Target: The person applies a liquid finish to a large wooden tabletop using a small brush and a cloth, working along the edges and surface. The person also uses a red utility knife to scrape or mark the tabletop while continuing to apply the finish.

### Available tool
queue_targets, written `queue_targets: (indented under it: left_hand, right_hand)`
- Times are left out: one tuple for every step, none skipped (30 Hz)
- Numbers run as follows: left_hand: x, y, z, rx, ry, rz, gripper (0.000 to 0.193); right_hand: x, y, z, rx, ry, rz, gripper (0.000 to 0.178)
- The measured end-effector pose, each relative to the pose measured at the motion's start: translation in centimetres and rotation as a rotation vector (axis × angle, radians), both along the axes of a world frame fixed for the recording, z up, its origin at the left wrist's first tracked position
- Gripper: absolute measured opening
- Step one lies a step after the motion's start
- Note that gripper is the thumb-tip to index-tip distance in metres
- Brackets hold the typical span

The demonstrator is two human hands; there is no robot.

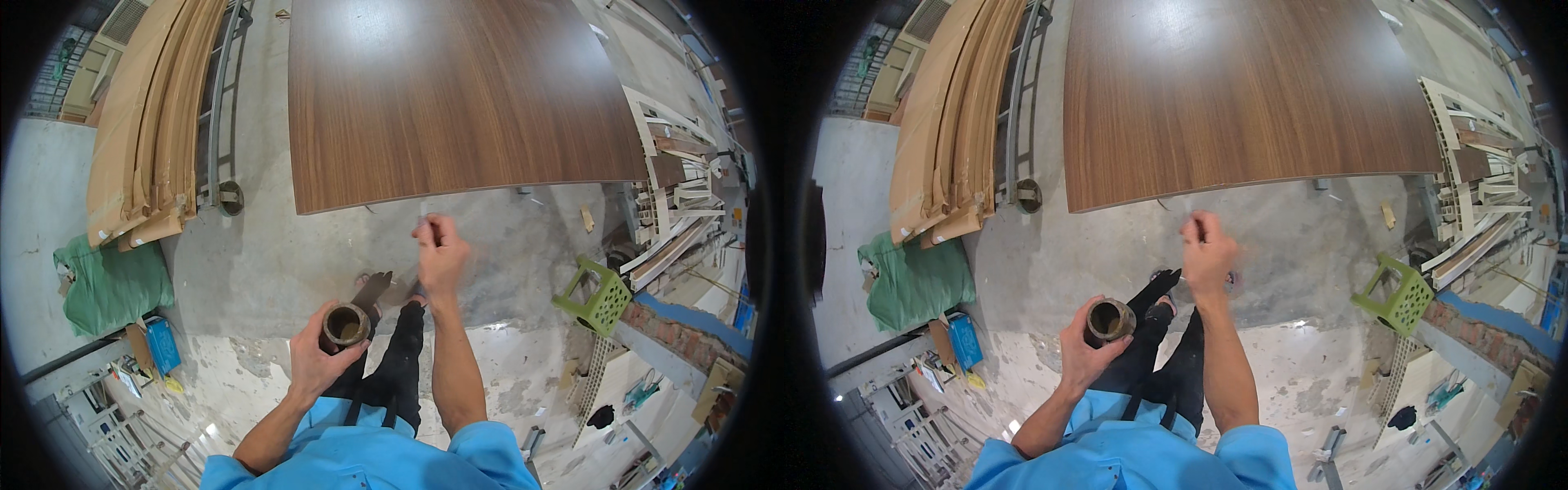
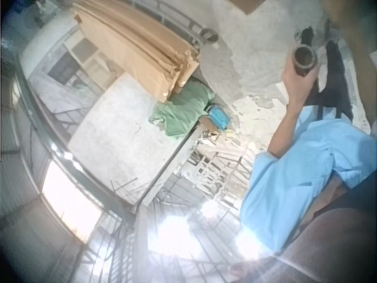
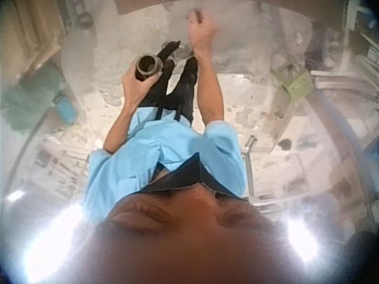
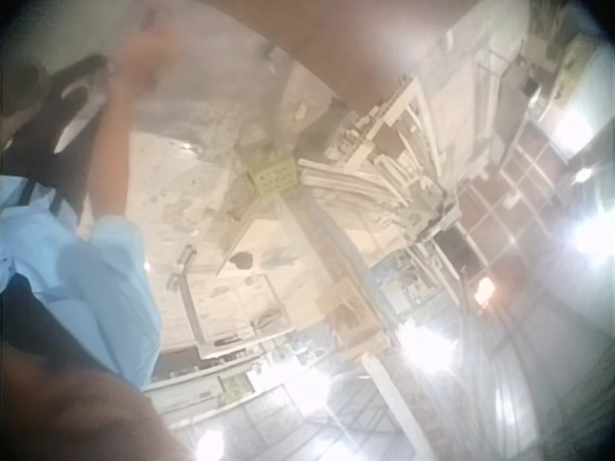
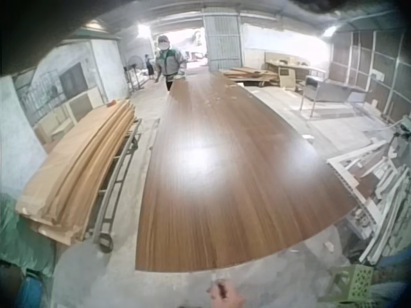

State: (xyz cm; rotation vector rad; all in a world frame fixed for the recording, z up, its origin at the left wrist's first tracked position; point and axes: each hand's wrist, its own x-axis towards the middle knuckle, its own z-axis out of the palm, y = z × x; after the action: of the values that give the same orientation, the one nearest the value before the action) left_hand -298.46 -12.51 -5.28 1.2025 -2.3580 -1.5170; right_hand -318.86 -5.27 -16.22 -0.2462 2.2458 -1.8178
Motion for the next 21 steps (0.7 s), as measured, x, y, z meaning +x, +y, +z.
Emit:
queue_targets:
  left_hand:
    - [0.1, 0.0, 0.0, 0.030, -0.012, 0.007, 0.070]
    - [0.3, -0.1, 0.0, 0.028, -0.014, 0.006, 0.070]
    - [0.4, -0.3, 0.1, 0.031, -0.017, 0.008, 0.070]
    - [0.6, -0.4, 0.0, 0.035, -0.020, 0.012, 0.070]
    - [0.8, -0.6, 0.0, 0.028, -0.012, 0.017, 0.069]
    - [1.0, -0.7, 0.0, 0.020, -0.005, 0.023, 0.069]
    - [1.2, -0.9, 0.0, 0.011, 0.001, 0.030, 0.069]
    - [1.3, -1.0, 0.0, 0.008, -0.004, 0.037, 0.069]
    - [1.5, -1.2, 0.0, 0.007, -0.009, 0.044, 0.069]
    - [1.7, -1.3, 0.0, 0.006, -0.016, 0.047, 0.069]
    - [1.8, -1.4, 0.0, 0.012, -0.026, 0.055, 0.069]
    - [2.0, -1.4, 0.0, 0.019, -0.036, 0.062, 0.069]
    - [2.2, -1.6, 0.0, 0.032, -0.035, 0.072, 0.069]
    - [2.4, -1.7, -0.1, 0.032, -0.048, 0.079, 0.069]
    - [2.6, -1.9, -0.1, 0.038, -0.052, 0.091, 0.069]
    - [2.9, -2.1, -0.1, 0.050, -0.055, 0.108, 0.069]
    - [3.1, -2.4, -0.1, 0.034, -0.041, 0.109, 0.069]
    - [3.2, -2.5, -0.2, 0.025, -0.024, 0.114, 0.069]
    - [3.4, -2.7, -0.3, 0.015, -0.008, 0.120, 0.068]
    - [3.7, -2.8, -0.3, 0.013, -0.011, 0.126, 0.068]
    - [3.9, -3.0, -0.3, 0.012, -0.014, 0.131, 0.068]
  right_hand:
    - [0.4, -0.2, -0.1, -0.019, -0.006, 0.015, 0.010]
    - [0.7, -0.4, -0.1, -0.038, -0.011, 0.031, 0.011]
    - [0.8, -0.5, -0.2, -0.053, -0.047, 0.085, 0.011]
    - [1.0, -0.5, -0.3, -0.064, -0.030, -0.024, 0.011]
    - [1.0, -0.6, -0.4, -0.073, -0.043, -0.093, 0.011]
    - [0.9, -0.7, -0.5, -0.089, -0.051, -0.188, 0.010]
    - [1.0, -0.9, -0.6, -0.070, -0.047, -0.169, 0.010]
    - [1.0, -1.1, -0.7, -0.057, -0.037, -0.178, 0.010]
    - [1.3, -1.5, -0.7, -0.073, 0.010, -0.211, 0.010]
    - [1.5, -1.9, -0.7, -0.018, -0.041, -0.107, 0.010]
    - [1.9, -2.3, -0.7, 0.011, -0.053, -0.029, 0.009]
    - [2.4, -2.8, -0.7, 0.040, -0.097, 0.073, 0.008]
    - [2.6, -2.9, -0.7, 0.031, -0.060, 0.030, 0.008]
    - [2.9, -3.1, -0.6, 0.022, -0.056, 0.014, 0.008]
    - [3.0, -3.3, -0.7, 0.042, -0.117, 0.020, 0.008]
    - [3.2, -3.4, -0.6, -0.024, -0.087, -0.066, 0.009]
    - [3.3, -3.6, -0.7, -0.061, -0.120, -0.130, 0.009]
    - [3.3, -3.7, -0.7, -0.122, -0.110, -0.217, 0.009]
    - [3.6, -4.1, -0.8, -0.051, -0.127, -0.140, 0.009]
    - [3.7, -4.5, -0.9, -0.003, -0.102, -0.088, 0.010]
    - [4.1, -4.9, -0.9, 0.016, -0.060, -0.035, 0.010]
